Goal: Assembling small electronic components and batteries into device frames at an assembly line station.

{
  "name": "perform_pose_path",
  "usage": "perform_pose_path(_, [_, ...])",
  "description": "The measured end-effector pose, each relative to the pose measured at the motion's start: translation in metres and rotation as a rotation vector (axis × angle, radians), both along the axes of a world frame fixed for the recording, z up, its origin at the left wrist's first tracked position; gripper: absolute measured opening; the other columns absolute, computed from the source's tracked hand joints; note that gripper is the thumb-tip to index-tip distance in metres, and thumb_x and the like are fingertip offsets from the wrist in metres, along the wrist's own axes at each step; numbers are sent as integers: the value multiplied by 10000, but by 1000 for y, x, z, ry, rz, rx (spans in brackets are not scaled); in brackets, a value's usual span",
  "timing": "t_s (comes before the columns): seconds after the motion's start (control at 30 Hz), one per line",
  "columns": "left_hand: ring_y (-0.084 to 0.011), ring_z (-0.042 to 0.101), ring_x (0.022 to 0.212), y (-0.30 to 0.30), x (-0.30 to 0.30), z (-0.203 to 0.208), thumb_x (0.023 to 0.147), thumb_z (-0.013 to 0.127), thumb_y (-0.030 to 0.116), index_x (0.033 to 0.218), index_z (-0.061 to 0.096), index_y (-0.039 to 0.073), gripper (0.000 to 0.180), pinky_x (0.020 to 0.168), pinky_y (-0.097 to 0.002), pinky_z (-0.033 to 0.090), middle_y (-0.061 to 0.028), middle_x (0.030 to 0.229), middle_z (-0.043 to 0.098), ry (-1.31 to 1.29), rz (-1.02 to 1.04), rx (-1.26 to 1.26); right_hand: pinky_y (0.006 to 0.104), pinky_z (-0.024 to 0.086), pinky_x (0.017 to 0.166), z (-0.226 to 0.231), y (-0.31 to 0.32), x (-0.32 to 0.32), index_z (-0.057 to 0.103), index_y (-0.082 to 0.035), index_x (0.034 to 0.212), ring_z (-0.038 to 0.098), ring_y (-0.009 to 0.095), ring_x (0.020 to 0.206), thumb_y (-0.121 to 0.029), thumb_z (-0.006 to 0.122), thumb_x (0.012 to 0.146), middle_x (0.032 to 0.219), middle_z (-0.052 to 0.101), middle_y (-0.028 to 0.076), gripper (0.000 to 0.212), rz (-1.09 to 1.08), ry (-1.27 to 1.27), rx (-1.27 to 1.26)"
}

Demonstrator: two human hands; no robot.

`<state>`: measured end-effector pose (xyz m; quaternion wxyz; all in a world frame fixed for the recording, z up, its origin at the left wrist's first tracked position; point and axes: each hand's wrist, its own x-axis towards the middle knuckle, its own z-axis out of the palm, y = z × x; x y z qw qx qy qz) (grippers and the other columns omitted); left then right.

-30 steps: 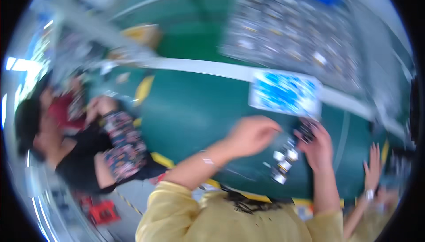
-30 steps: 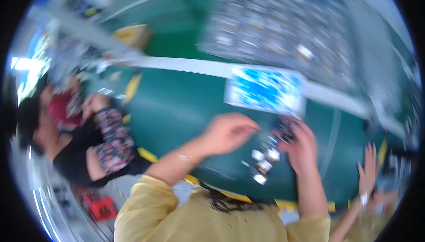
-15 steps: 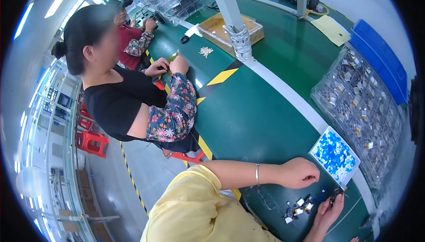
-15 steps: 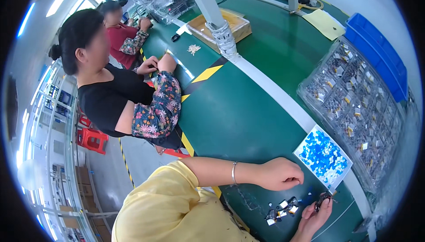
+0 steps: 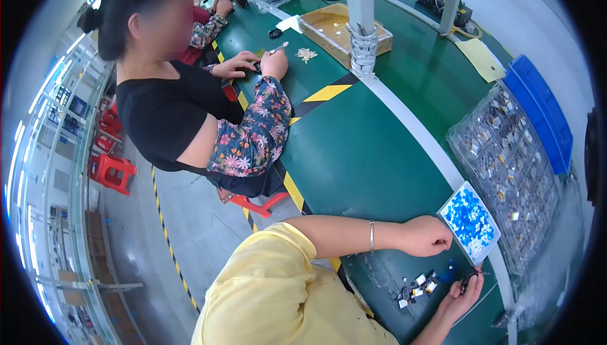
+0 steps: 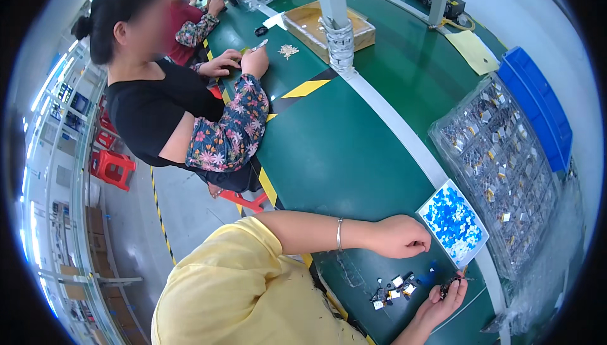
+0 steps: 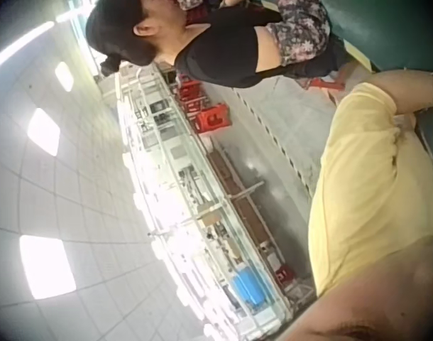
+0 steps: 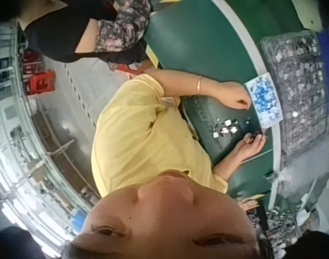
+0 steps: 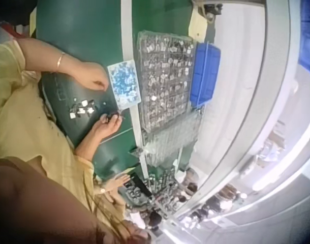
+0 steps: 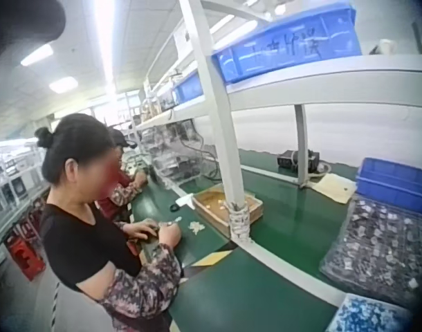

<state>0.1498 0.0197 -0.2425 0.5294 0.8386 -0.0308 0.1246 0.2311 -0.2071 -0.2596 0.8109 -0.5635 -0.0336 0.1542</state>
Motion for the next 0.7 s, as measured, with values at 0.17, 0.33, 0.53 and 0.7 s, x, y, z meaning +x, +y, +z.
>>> perform_pose_path(0.17, [-270,593,646,-4,4,-13,760,569,133,771,625,66,88,587,-381,455,-86,700,616,-69,25,28,170,267,369,4,4,0,511,7,1048,303,37,414,-110,496,917,750,529,37,176,-34,38,64])
perform_pose_path(0.33, [-280,596,658,-2,2,-10,742,571,132,750,622,67,83,594,-386,457,-91,706,620,-71,34,-13,183,354,461,16,9,-7,510,11,1116,397,50,505,-165,494,923,649,473,17,262,103,23,89])
perform_pose_path(0.53, [-272,596,652,-3,2,-15,726,569,125,739,621,71,76,590,-382,455,-83,699,622,-125,58,-32,312,496,832,22,0,1,397,10,1303,594,173,885,-151,465,936,1042,593,102,407,146,135,127])
perform_pose_path(0.7, [-258,598,649,-2,-1,-15,726,564,122,733,625,73,79,589,-376,456,-73,695,624,-132,59,-43,345,512,876,21,-30,18,368,-2,1317,583,257,1008,-118,436,945,1252,507,130,396,337,118,245])
